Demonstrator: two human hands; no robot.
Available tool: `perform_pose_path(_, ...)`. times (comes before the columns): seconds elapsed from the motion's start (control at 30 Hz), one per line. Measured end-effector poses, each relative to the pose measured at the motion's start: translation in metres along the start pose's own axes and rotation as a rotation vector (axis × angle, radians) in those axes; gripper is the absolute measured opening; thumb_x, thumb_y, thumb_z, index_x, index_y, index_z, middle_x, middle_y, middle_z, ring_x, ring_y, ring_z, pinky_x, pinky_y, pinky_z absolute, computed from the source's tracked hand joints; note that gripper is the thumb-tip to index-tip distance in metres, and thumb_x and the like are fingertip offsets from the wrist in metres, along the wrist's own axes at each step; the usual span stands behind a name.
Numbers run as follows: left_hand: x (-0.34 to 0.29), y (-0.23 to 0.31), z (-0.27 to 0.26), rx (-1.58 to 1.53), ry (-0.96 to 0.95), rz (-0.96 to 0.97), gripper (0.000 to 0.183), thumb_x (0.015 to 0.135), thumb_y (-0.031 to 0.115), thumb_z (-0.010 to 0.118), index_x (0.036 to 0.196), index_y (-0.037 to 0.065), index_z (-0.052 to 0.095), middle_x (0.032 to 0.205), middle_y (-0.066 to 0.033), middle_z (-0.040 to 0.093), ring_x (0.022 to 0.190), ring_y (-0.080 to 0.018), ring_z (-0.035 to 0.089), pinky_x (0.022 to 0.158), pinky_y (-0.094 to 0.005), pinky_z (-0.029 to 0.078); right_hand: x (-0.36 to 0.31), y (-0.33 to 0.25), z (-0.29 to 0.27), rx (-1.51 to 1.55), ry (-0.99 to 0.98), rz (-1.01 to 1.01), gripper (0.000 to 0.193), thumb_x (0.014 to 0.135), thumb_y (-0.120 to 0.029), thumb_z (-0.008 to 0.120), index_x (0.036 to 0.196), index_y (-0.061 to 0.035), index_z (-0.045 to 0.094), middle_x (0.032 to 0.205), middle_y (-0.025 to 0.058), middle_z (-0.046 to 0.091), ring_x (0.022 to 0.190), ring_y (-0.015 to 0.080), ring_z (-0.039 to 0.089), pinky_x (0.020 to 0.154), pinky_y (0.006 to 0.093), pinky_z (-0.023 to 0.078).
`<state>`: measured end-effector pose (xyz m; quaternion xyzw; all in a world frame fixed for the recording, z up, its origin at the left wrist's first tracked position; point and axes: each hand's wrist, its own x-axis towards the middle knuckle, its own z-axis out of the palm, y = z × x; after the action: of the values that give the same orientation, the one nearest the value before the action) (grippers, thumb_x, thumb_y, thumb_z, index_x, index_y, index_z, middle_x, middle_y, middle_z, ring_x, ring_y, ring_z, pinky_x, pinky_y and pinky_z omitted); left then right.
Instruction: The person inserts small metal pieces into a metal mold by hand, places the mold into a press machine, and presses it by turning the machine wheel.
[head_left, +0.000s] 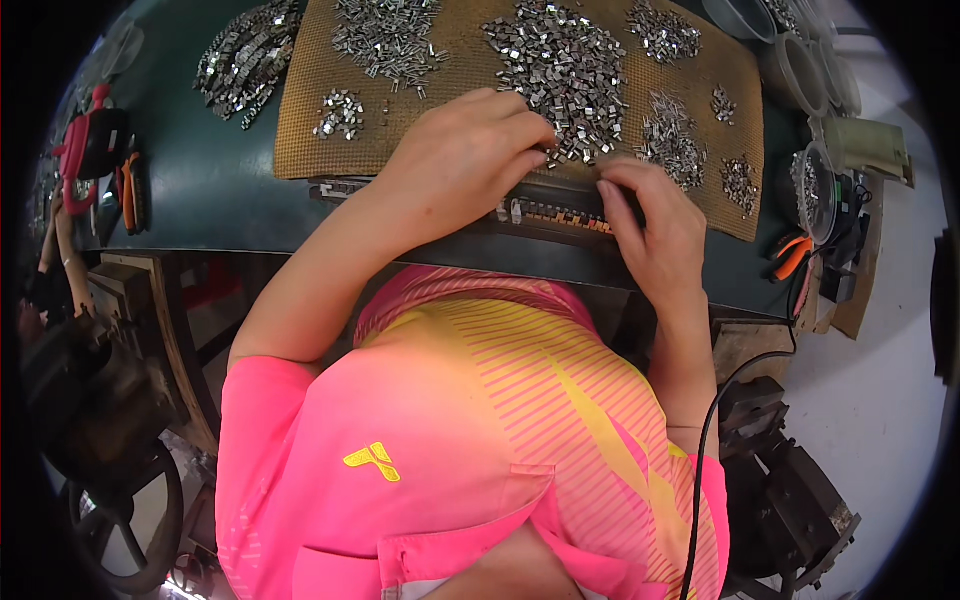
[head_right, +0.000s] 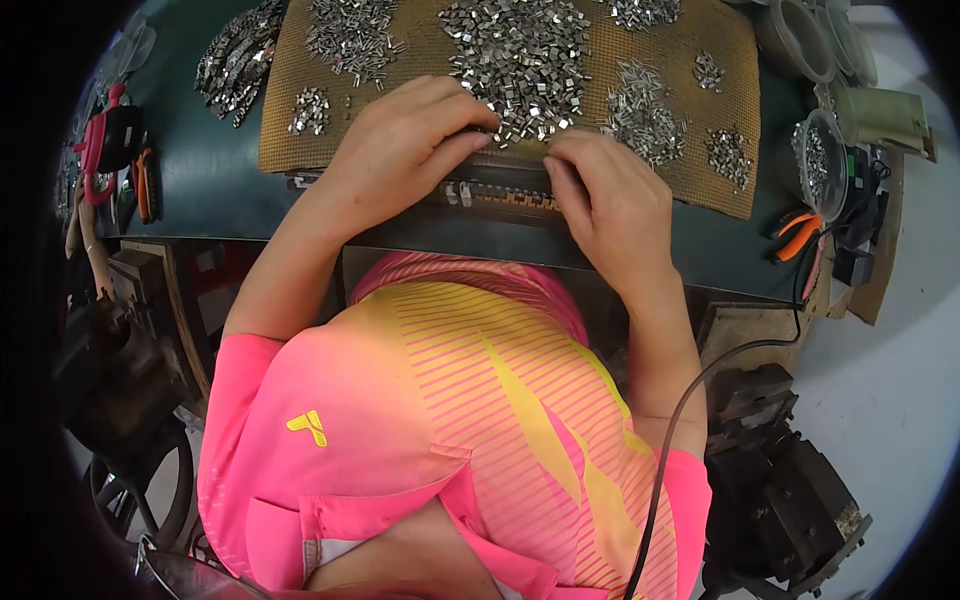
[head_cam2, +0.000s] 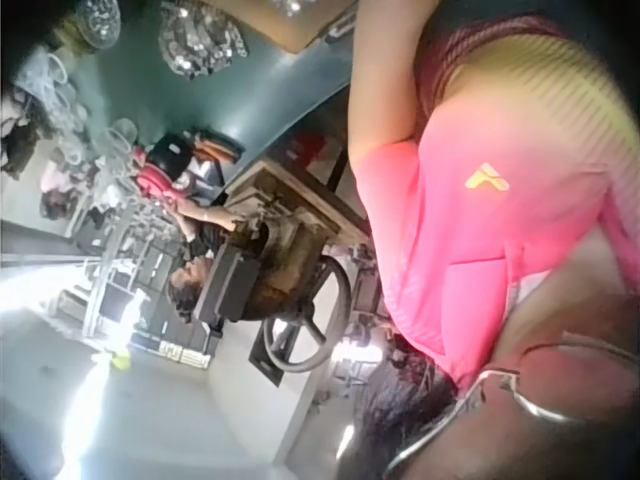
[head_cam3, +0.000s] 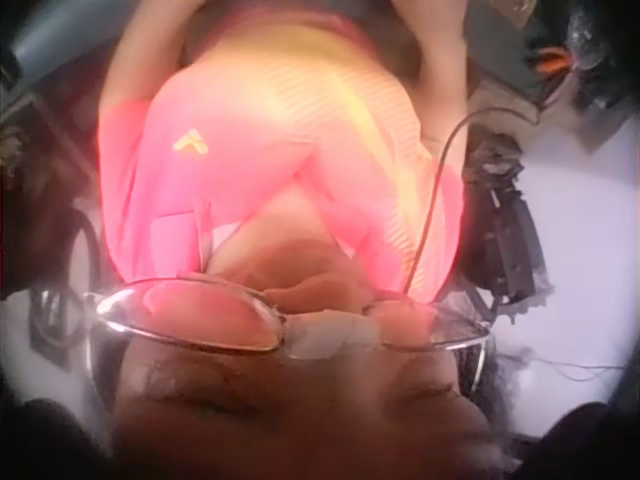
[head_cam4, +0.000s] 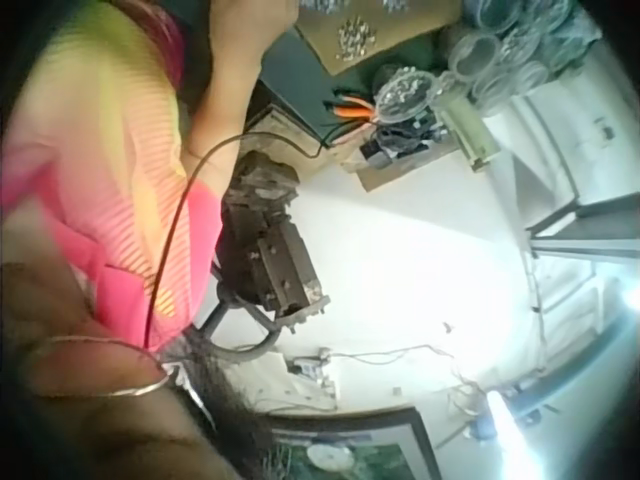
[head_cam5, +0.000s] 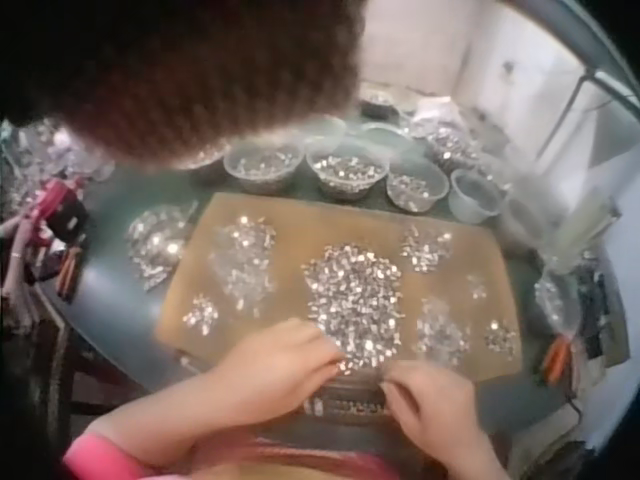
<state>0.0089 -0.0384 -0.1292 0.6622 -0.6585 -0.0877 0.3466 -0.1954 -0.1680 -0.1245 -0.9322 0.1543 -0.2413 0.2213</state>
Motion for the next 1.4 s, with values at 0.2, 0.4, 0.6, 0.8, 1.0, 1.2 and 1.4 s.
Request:
perform_pose_path(0.2, 0.003, 0.001, 0.013, 0.190, -0.008, 0.068, 0.013, 0.084, 0.009, 0.072, 0.096, 0.007, 0.067, 0.092, -0.0069, 0.060, 0.091, -0.0288, 0.061, 0.076, -0.0404, 0.053, -0.007, -0.013, 0.007, 0.075, 0.024, -0.085, 0.022, 0.083, -0.003, 0.078, 0.102, -0.0052, 0.067, 0.093, 0.0092, 0.071, 0.085, 0.0295, 0.069, 0.081, 0.0408, 0.055)
perform_pose_path(0.4, 0.005, 0.000, 0.012, 0.198, 0.022, 0.118, 0.013, 0.084, 0.009, 0.072, 0.092, 0.007, 0.062, 0.090, -0.0067, 0.059, 0.089, -0.0284, 0.060, 0.073, -0.0400, 0.053, -0.008, -0.025, 0.017, -0.020, 0.015, -0.181, 0.032, 0.080, -0.005, 0.080, 0.109, -0.0048, 0.068, 0.099, 0.0100, 0.071, 0.093, 0.0304, 0.069, 0.086, 0.0425, 0.055)
perform_pose_path(0.6, 0.000, -0.003, -0.002, 0.027, 0.068, 0.028, 0.012, 0.089, 0.009, 0.071, 0.096, 0.005, 0.061, 0.087, -0.0095, 0.062, 0.084, -0.0288, 0.064, 0.072, -0.0380, 0.053, -0.003, -0.027, 0.009, 0.018, -0.062, -0.102, 0.029, 0.081, -0.006, 0.080, 0.108, -0.0043, 0.069, 0.103, 0.0117, 0.071, 0.095, 0.0319, 0.069, 0.083, 0.0407, 0.055)
perform_pose_path(0.8, -0.018, 0.001, -0.013, -0.223, 0.011, -0.219, 0.014, 0.090, 0.009, 0.067, 0.099, 0.003, 0.058, 0.090, -0.0138, 0.064, 0.081, -0.0366, 0.066, 0.071, -0.0449, 0.052, 0.013, -0.014, 0.015, -0.055, -0.060, -0.030, 0.019, 0.085, -0.018, 0.079, 0.099, -0.0087, 0.069, 0.088, 0.0054, 0.065, 0.080, 0.0263, 0.064, 0.069, 0.0380, 0.052)
perform_pose_path(1.0, -0.024, 0.000, -0.016, -0.215, 0.001, -0.189, 0.015, 0.089, 0.007, 0.068, 0.103, 0.004, 0.062, 0.097, -0.0130, 0.066, 0.090, -0.0353, 0.066, 0.076, -0.0443, 0.053, 0.027, -0.018, 0.022, -0.249, -0.121, -0.033, 0.016, 0.086, -0.020, 0.077, 0.092, -0.0097, 0.066, 0.083, 0.0048, 0.061, 0.079, 0.0245, 0.065, 0.066, 0.0376, 0.053)
perform_pose_path(1.2, -0.026, -0.001, -0.016, -0.245, -0.015, -0.143, 0.012, 0.090, 0.004, 0.069, 0.102, 0.004, 0.066, 0.094, -0.0100, 0.065, 0.088, -0.0296, 0.065, 0.077, -0.0360, 0.051, 0.024, -0.015, 0.017, -0.207, -0.133, -0.037, 0.010, 0.090, -0.013, 0.072, 0.095, -0.0079, 0.065, 0.084, 0.0076, 0.063, 0.077, 0.0277, 0.065, 0.067, 0.0387, 0.051)
perform_pose_path(1.4, -0.025, 0.000, -0.012, -0.247, 0.011, -0.164, 0.014, 0.091, 0.007, 0.071, 0.104, 0.004, 0.066, 0.093, -0.0093, 0.065, 0.083, -0.0259, 0.065, 0.072, -0.0350, 0.051, 0.010, -0.025, 0.008, 0.008, -0.134, -0.137, 0.019, 0.084, -0.006, 0.073, 0.098, -0.0054, 0.061, 0.094, 0.0075, 0.064, 0.085, 0.0288, 0.065, 0.074, 0.0395, 0.053)
